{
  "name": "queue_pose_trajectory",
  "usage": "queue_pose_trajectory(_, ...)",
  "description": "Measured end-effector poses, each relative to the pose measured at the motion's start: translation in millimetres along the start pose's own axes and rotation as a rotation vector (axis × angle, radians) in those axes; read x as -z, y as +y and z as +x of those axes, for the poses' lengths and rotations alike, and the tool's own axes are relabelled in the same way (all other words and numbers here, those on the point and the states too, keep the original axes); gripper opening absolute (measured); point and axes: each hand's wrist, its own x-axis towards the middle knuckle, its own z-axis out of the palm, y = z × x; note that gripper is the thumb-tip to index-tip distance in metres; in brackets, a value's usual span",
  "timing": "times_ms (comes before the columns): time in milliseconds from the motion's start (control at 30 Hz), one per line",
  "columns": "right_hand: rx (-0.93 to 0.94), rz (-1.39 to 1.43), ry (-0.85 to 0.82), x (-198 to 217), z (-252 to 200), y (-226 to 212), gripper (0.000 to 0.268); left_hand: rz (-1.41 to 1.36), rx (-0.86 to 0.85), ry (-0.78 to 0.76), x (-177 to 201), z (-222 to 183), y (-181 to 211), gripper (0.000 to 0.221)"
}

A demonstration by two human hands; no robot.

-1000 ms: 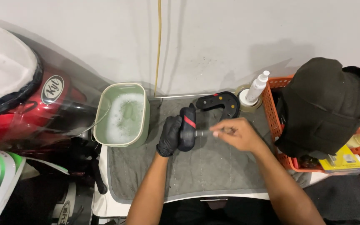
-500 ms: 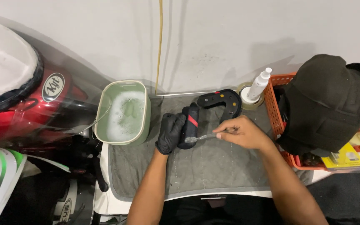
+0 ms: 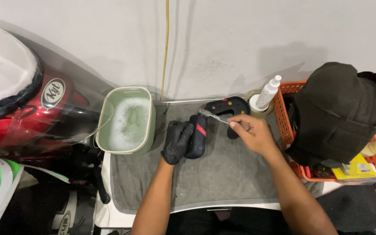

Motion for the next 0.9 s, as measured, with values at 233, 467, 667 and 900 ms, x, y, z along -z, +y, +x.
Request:
queue_pose_trajectory(233,0.009,0.102,0.091,9.9,0.0,12.0,0.017,-0.042,-0.006,-0.005,4.6,3.7,17.9,0.047)
queue_pose_trajectory(467,0.095,0.05,-0.109,0.4,-4.9,-12.0,0.01,-0.096,0.01,0.057,1.0,1.7,0.7,0.048)
queue_pose_trajectory(667,0.105,0.038,-0.046,-3.9,-4.6,-0.9,0.013,-0.115,0.041,0.098,0.8,0.4,3.3,0.051)
queue_pose_trajectory(900,0.175,0.05,-0.149,-3.3,-6.0,-0.3,0.006,-0.222,-0.002,0.093,4.0,1.9,-7.1,0.052)
